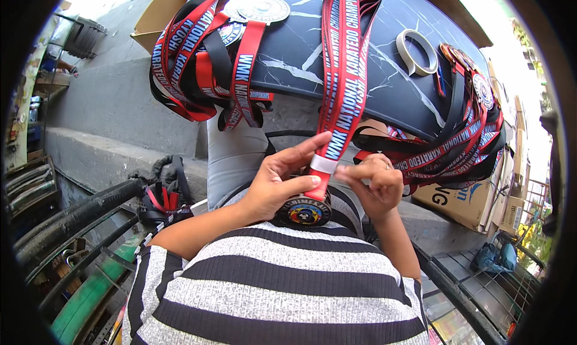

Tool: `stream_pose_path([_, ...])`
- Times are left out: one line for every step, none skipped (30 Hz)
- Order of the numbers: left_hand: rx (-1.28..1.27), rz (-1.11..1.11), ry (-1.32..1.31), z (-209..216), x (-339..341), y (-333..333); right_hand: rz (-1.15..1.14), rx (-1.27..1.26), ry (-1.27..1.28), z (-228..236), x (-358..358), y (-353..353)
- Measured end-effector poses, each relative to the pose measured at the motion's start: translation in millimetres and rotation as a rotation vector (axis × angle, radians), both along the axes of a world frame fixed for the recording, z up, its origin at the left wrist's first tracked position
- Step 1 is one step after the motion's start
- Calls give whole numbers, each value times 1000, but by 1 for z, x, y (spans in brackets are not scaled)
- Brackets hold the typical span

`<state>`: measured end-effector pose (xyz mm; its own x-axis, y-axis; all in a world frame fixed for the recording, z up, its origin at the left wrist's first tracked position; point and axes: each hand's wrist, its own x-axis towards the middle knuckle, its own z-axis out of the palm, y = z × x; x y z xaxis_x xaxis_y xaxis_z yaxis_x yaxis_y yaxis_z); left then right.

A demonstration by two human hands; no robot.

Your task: The person assembles medals by threading red and black ribbons through medal loops and securing them with white tape. They handle multiple medals and ribbons, folding and taping the ribbon ends to form loops, then place the assembled medals on a nearby surface.

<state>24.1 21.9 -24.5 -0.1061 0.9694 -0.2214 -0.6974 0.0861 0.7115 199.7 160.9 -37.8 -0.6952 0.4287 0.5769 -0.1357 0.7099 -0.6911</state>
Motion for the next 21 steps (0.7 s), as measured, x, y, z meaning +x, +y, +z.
stream_pose_path([-13, 7, -2, 2, -4, -2, -62, 147, -116, -3, 5, 4])
stream_pose_path([-28, 12, -3, 3, -8, -2, -169, -165, -138, -9, 8, -2])
stream_pose_path([-23, 49, 22, 4, -9, -3, -297, -535, -134, -9, 14, -4])
stream_pose_path([-22, 52, 55, 5, -11, -4, -411, -866, -76, -9, 17, -6])
stream_pose_path([-32, 46, 84, 6, -9, -4, -336, -969, -12, -9, 18, -6])
stream_pose_path([-21, 46, 112, 7, -10, -5, -269, -1066, 60, -7, 17, -8])
stream_pose_path([10, 74, 56, 6, -6, -3, -214, -1157, 136, -6, 13, -8])
stream_pose_path([28, 97, 75, 5, -4, -1, -88, -1131, 28, -4, 7, -8])
stream_pose_path([45, 114, 93, 4, -3, 0, -25, -1108, -36, -2, 0, -11])
stream_pose_path([60, 128, 114, 3, 0, 1, 41, -1098, -93, -2, -9, -13])
stream_pose_path([80, 111, 125, 1, -2, 1, 63, -1098, -71, -1, -18, -21])
stream_pose_path([78, 104, 124, 0, -2, 1, 87, -1109, -39, 0, -27, -28])
stream_pose_path([78, 106, 116, 0, -3, 1, 103, -1092, -42, 1, -33, -31])
stream_pose_path([77, 109, 104, -1, -4, 0, 97, -1126, -76, 1, -37, -33])
stream_pose_path([58, 105, 66, -1, -5, -1, 88, -1160, -111, 1, -40, -33])
stream_pose_path([39, 103, 27, -2, -6, -3, 80, -1185, -123, 1, -42, -34])
stream_pose_path([25, 101, -10, -3, -7, -3, 66, -1187, -106, 0, -44, -33])
stream_pose_path([34, 106, 1, -3, -7, -4, 104, -1207, -110, -1, -44, -32])
stream_pose_path([42, 106, 10, -4, -8, -4, 129, -1221, -90, -2, -43, -30])
stream_pose_path([51, 105, 16, -5, -8, -4, 156, -1243, -100, -4, -42, -29])
stream_pose_path([50, 102, 13, -6, -8, -3, 199, -1278, -79, -4, -40, -25])
